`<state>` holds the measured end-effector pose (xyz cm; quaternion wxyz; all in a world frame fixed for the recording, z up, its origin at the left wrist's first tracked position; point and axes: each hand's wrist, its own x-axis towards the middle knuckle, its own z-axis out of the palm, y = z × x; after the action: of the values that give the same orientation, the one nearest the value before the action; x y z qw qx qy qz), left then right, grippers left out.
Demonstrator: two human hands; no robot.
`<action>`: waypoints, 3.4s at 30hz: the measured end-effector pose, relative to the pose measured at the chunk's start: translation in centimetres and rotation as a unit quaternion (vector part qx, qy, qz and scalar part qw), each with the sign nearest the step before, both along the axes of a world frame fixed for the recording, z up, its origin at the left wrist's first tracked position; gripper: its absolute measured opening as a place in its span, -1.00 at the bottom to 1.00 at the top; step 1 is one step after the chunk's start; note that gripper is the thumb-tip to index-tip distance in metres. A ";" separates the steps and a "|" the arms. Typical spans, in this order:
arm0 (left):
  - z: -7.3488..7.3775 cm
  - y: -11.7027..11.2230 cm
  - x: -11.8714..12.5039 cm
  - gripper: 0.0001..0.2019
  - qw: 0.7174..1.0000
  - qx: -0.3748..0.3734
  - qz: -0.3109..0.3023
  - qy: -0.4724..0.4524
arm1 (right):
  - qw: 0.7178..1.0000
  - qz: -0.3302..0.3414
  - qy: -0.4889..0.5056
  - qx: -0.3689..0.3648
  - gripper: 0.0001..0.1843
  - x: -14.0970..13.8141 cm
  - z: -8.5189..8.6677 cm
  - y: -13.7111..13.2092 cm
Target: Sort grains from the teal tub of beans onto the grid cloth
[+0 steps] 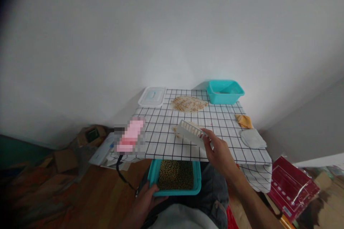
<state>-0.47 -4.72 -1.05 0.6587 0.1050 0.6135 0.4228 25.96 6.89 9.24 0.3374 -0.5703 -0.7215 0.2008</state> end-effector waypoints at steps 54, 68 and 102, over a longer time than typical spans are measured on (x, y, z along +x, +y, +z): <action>-1.2 1.7 -1.4 -0.76 1.000 -0.005 -0.002 0.015 | 0.988 0.149 0.022 -0.030 -0.66 -2.6 -0.1 -2.2; -0.8 1.5 -1.0 -0.81 0.999 0.022 -0.014 0.022 | 0.988 0.151 0.019 -0.007 -0.65 -2.2 -0.2 -1.8; -2.8 -0.2 -2.3 -0.87 0.997 0.059 -0.030 -0.027 | 0.997 0.045 -0.032 0.062 -0.66 4.5 -0.5 11.3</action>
<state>-2.74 -4.90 -3.88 0.6803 0.1504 0.5659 0.4408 30.50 18.19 8.77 0.3400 -0.5216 -0.7676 0.1521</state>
